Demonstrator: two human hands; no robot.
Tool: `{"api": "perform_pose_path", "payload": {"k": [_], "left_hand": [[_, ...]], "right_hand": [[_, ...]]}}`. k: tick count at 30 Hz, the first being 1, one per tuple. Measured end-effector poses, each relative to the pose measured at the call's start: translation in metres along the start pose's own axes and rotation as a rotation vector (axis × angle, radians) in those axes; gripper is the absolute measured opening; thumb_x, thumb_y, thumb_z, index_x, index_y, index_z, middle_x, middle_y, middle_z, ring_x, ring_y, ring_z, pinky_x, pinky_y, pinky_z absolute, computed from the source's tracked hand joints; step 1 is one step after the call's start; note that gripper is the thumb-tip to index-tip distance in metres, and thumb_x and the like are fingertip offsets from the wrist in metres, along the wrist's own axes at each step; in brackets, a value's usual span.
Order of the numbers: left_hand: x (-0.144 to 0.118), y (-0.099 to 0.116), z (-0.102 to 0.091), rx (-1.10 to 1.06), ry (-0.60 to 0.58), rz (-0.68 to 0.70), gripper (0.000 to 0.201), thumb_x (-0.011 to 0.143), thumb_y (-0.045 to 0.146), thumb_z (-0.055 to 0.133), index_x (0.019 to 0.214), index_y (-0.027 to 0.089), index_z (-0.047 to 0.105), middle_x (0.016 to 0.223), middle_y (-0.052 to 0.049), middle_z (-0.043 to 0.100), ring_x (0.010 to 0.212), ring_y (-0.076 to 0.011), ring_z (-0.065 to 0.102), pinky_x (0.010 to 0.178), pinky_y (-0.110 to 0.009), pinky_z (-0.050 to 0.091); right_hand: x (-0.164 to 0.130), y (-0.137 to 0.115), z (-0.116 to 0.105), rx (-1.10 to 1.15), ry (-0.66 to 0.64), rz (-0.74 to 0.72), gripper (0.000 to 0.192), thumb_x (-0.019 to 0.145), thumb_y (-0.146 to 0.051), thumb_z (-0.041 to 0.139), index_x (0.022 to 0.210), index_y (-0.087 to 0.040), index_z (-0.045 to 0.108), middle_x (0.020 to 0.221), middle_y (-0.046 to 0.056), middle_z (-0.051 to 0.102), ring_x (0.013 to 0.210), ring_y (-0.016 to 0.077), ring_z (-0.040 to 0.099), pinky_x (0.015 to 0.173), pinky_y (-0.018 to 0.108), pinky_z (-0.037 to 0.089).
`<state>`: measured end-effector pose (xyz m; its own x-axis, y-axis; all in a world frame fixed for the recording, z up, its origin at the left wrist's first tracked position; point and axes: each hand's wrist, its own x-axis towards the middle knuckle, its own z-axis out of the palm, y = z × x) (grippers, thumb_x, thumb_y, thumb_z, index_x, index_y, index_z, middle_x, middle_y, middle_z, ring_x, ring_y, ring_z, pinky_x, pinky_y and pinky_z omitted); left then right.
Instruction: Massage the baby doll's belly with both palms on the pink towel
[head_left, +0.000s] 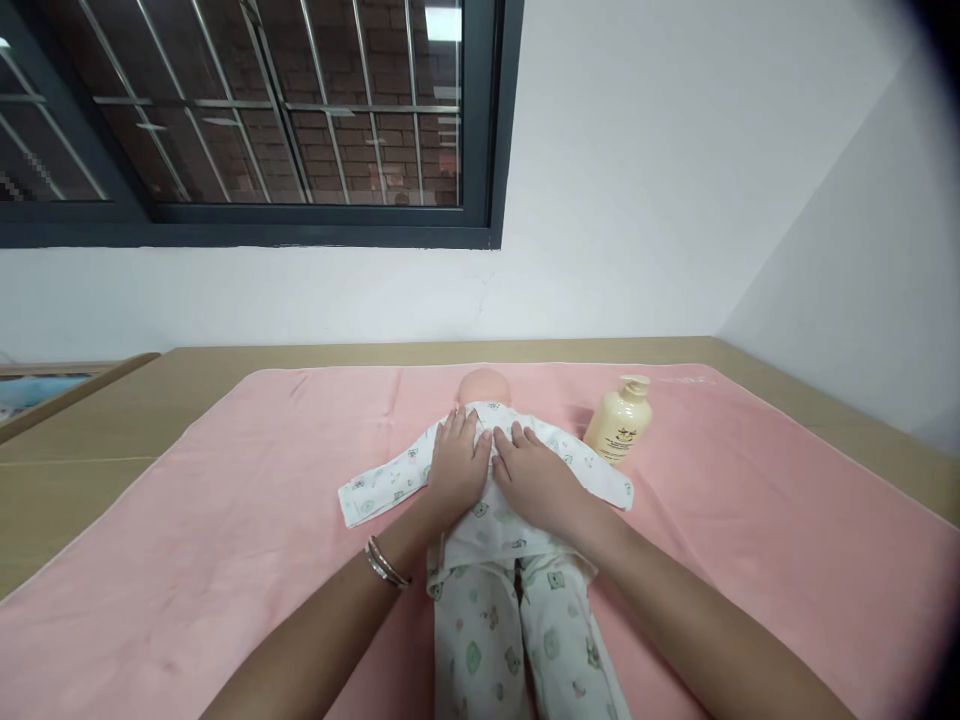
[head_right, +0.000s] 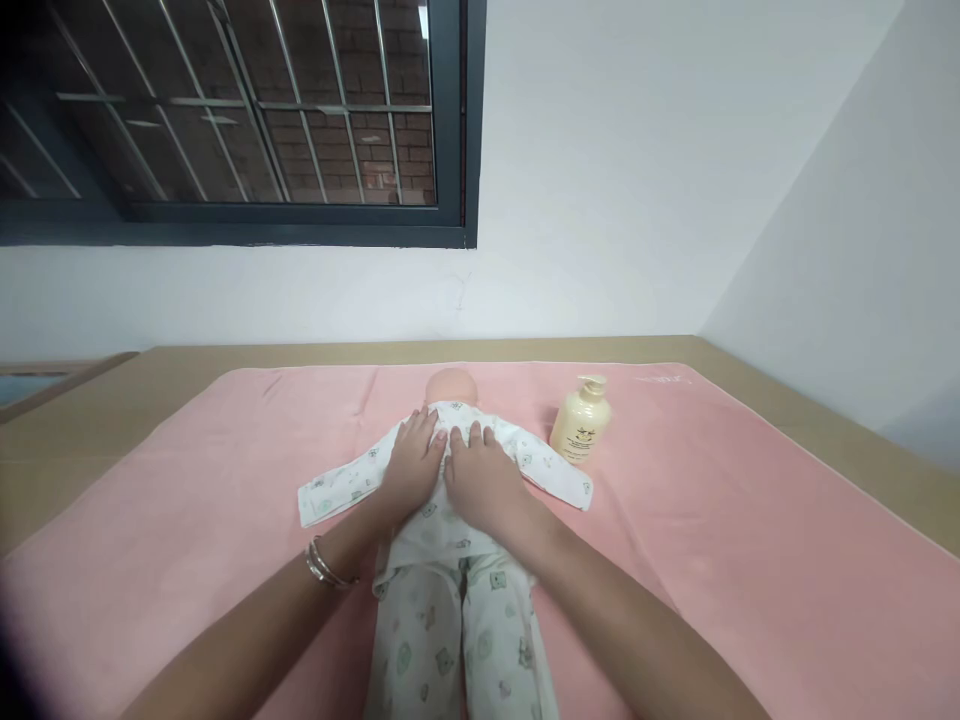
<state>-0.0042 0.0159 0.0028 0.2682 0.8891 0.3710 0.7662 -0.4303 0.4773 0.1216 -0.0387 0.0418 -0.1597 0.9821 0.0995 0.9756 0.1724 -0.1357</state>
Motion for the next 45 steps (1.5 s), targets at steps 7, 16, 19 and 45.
{"api": "perform_pose_path", "payload": {"k": [7,16,19,45], "left_hand": [[0.004,-0.007,0.005,-0.029,-0.017,-0.008,0.05,0.095,0.032,0.033,0.14,0.011,0.041,0.15,-0.015,0.036,0.143,-0.0279,0.025,0.116,-0.05,0.018],[0.001,-0.009,0.011,-0.014,0.055,0.01,0.048,0.095,0.032,0.032,0.137,0.014,0.045,0.147,-0.014,0.042,0.14,-0.027,0.032,0.115,-0.05,0.022],[0.0,-0.01,0.011,-0.018,0.063,0.016,0.047,0.095,0.032,0.033,0.137,0.015,0.045,0.147,-0.013,0.043,0.14,-0.0264,0.032,0.115,-0.05,0.022],[-0.017,0.02,0.004,0.203,0.024,0.115,0.049,0.089,0.02,0.034,0.135,0.007,0.047,0.143,-0.018,0.046,0.137,-0.031,0.036,0.113,-0.051,0.026]], "right_hand": [[0.01,0.008,0.005,0.103,0.128,-0.001,0.05,0.1,-0.036,0.023,0.137,-0.012,0.046,0.141,0.02,0.046,0.134,0.0303,0.038,0.108,0.043,0.03],[0.029,0.021,0.029,0.17,0.251,-0.028,0.048,0.098,-0.034,0.031,0.14,-0.013,0.042,0.149,0.018,0.036,0.141,0.028,0.026,0.112,0.045,0.022],[0.028,0.019,0.03,0.169,0.254,-0.027,0.048,0.098,-0.033,0.032,0.14,-0.013,0.043,0.148,0.018,0.037,0.14,0.0279,0.026,0.112,0.044,0.021],[0.026,0.024,0.019,0.223,0.203,-0.015,0.054,0.1,-0.039,0.02,0.143,-0.012,0.039,0.148,0.017,0.038,0.14,0.026,0.029,0.112,0.043,0.025]]}}
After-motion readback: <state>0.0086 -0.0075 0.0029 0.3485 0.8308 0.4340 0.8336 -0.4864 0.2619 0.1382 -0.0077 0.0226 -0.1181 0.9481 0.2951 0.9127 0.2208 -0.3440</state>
